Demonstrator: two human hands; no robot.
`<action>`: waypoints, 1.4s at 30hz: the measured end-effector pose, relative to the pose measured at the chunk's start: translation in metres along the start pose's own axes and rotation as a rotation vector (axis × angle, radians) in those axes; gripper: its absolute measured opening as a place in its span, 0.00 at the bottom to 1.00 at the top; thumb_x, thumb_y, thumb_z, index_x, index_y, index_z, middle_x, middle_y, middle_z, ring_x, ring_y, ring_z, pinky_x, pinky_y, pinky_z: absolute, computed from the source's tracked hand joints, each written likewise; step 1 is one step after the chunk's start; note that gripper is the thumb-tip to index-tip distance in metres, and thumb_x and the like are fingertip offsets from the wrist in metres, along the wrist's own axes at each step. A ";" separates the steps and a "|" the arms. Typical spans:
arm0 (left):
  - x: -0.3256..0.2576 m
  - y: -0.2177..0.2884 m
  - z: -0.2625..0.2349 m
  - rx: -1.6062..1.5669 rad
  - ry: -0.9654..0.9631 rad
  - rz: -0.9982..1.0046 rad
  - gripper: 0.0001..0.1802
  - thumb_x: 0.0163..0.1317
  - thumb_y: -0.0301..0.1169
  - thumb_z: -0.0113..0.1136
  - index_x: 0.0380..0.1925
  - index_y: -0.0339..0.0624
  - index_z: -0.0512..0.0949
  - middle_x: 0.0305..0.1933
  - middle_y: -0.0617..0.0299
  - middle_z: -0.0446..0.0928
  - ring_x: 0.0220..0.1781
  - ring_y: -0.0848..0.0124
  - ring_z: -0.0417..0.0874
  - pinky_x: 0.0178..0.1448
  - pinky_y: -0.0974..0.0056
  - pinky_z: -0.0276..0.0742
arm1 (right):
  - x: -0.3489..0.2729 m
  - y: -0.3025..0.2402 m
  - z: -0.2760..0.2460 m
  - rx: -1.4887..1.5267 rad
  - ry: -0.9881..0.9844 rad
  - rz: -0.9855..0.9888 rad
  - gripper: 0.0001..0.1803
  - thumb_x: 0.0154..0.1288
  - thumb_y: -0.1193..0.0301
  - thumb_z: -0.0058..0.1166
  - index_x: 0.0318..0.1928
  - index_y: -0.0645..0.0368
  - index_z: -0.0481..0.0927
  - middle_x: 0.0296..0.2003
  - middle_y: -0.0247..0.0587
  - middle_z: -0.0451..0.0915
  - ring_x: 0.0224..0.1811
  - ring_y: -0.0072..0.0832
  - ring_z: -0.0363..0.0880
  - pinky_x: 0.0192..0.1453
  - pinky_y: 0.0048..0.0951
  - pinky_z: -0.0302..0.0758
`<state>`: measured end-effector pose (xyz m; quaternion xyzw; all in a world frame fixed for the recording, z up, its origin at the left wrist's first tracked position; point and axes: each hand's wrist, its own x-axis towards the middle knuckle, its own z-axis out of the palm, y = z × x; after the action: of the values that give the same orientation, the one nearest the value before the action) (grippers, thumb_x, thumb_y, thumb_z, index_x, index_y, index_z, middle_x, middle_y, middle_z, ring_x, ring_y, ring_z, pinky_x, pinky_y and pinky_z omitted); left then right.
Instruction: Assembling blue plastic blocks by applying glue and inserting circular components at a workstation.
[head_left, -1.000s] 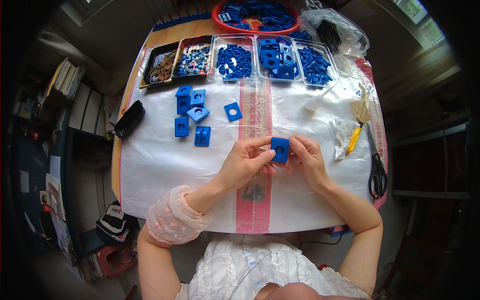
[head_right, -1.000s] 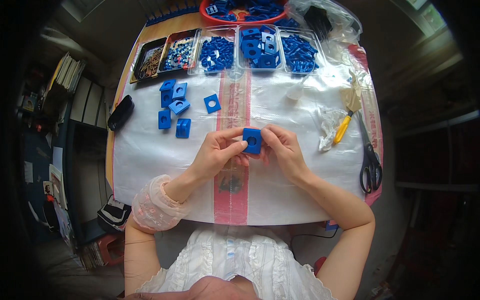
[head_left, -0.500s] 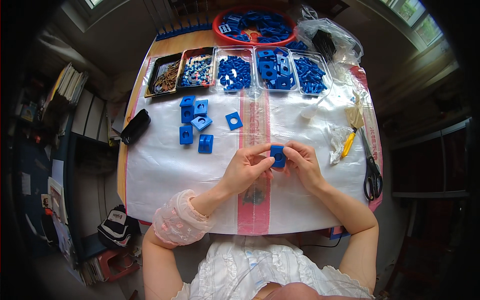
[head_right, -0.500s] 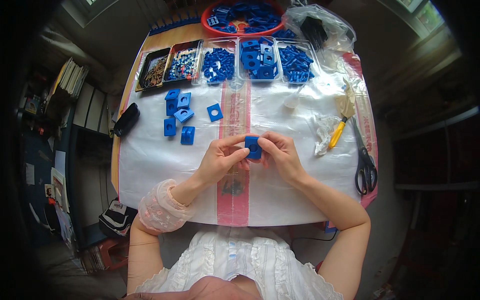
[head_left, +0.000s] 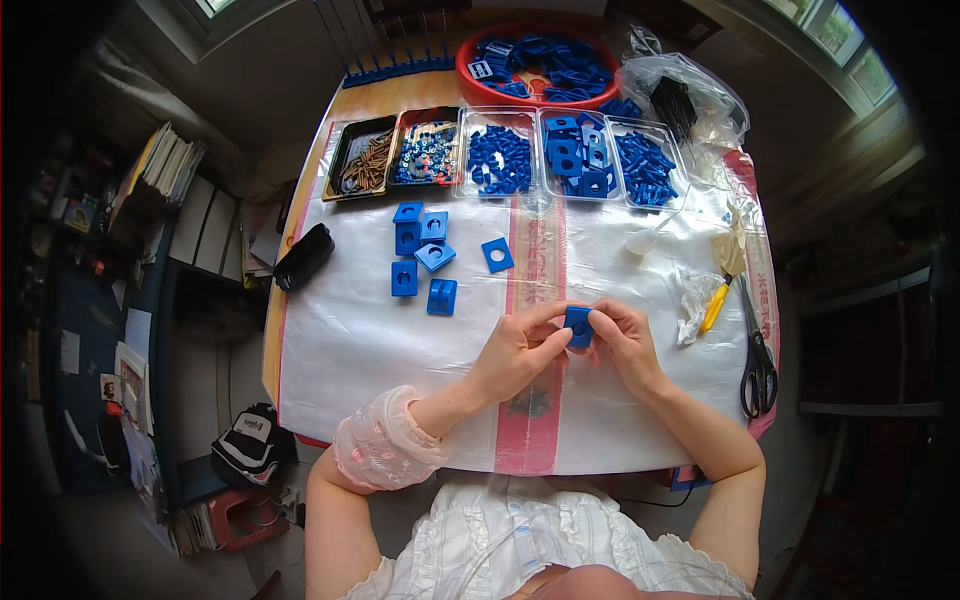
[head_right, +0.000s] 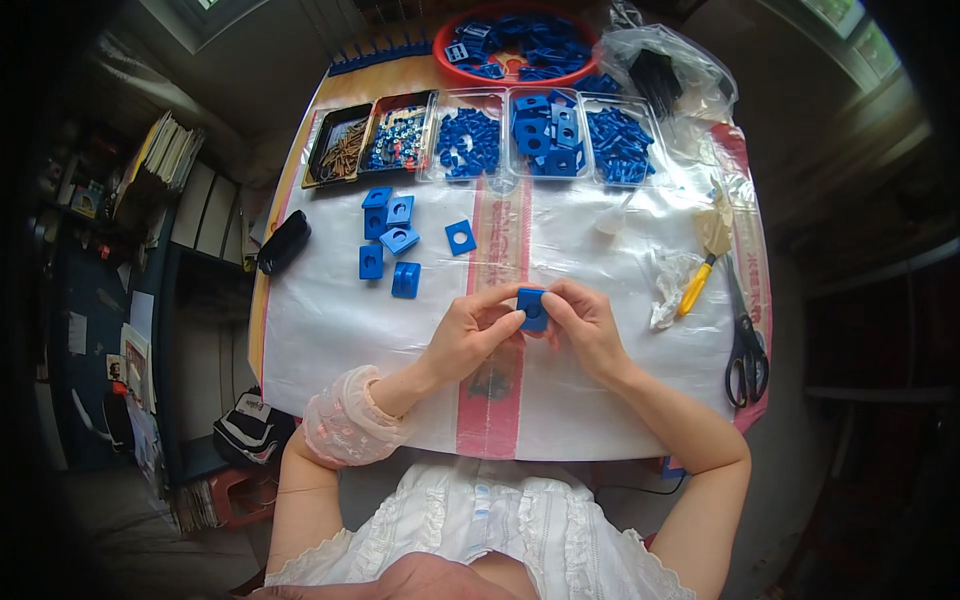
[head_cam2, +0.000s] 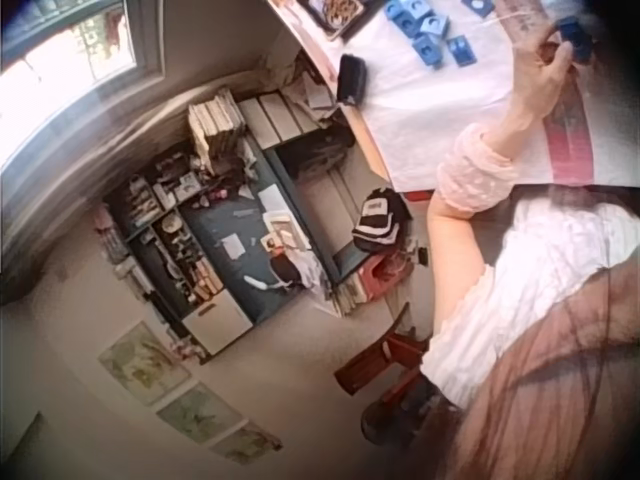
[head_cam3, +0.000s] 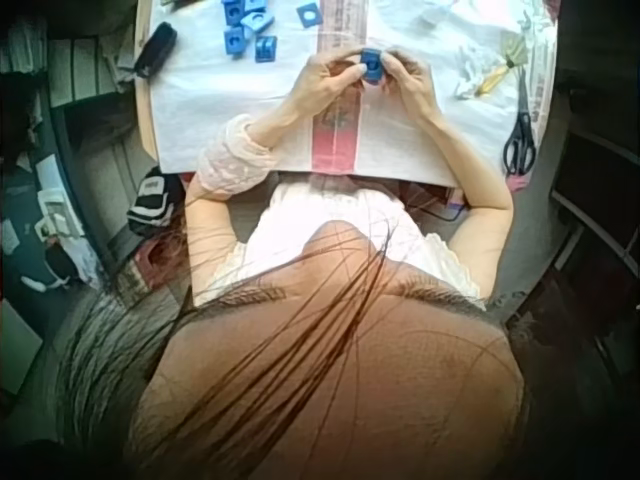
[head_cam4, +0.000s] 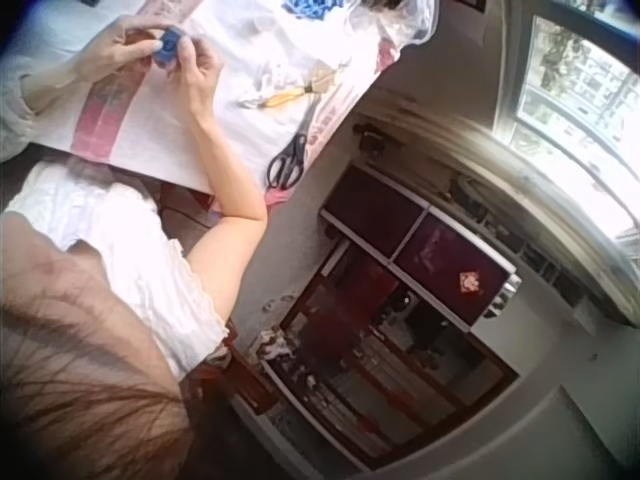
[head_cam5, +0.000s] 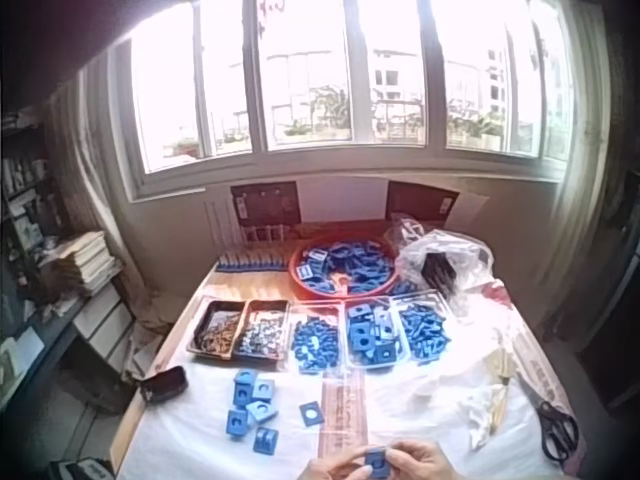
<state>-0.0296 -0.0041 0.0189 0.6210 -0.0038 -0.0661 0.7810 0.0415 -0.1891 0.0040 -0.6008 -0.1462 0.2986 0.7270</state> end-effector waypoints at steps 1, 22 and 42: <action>0.000 0.000 0.000 -0.015 0.007 -0.009 0.19 0.71 0.26 0.54 0.61 0.36 0.74 0.42 0.57 0.85 0.41 0.74 0.86 0.41 0.71 0.81 | 0.000 -0.001 0.001 -0.016 -0.001 -0.004 0.14 0.76 0.65 0.49 0.41 0.66 0.79 0.27 0.33 0.78 0.23 0.15 0.75 0.26 0.18 0.71; -0.046 0.097 -0.080 0.983 0.528 0.097 0.12 0.62 0.23 0.60 0.46 0.37 0.83 0.39 0.56 0.83 0.33 0.72 0.84 0.33 0.68 0.79 | 0.001 0.002 -0.010 0.027 -0.080 0.003 0.18 0.80 0.63 0.41 0.46 0.65 0.80 0.29 0.39 0.82 0.25 0.17 0.76 0.27 0.18 0.72; -0.018 0.039 -0.189 1.174 0.679 0.043 0.17 0.66 0.30 0.60 0.51 0.31 0.80 0.34 0.53 0.83 0.28 0.70 0.82 0.36 0.64 0.78 | 0.001 -0.002 -0.005 0.003 -0.114 -0.012 0.16 0.79 0.66 0.44 0.44 0.65 0.81 0.28 0.36 0.82 0.27 0.15 0.76 0.27 0.16 0.71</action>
<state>-0.0269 0.1892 0.0151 0.9282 0.1941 0.1612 0.2735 0.0456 -0.1926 0.0043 -0.5809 -0.1906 0.3281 0.7201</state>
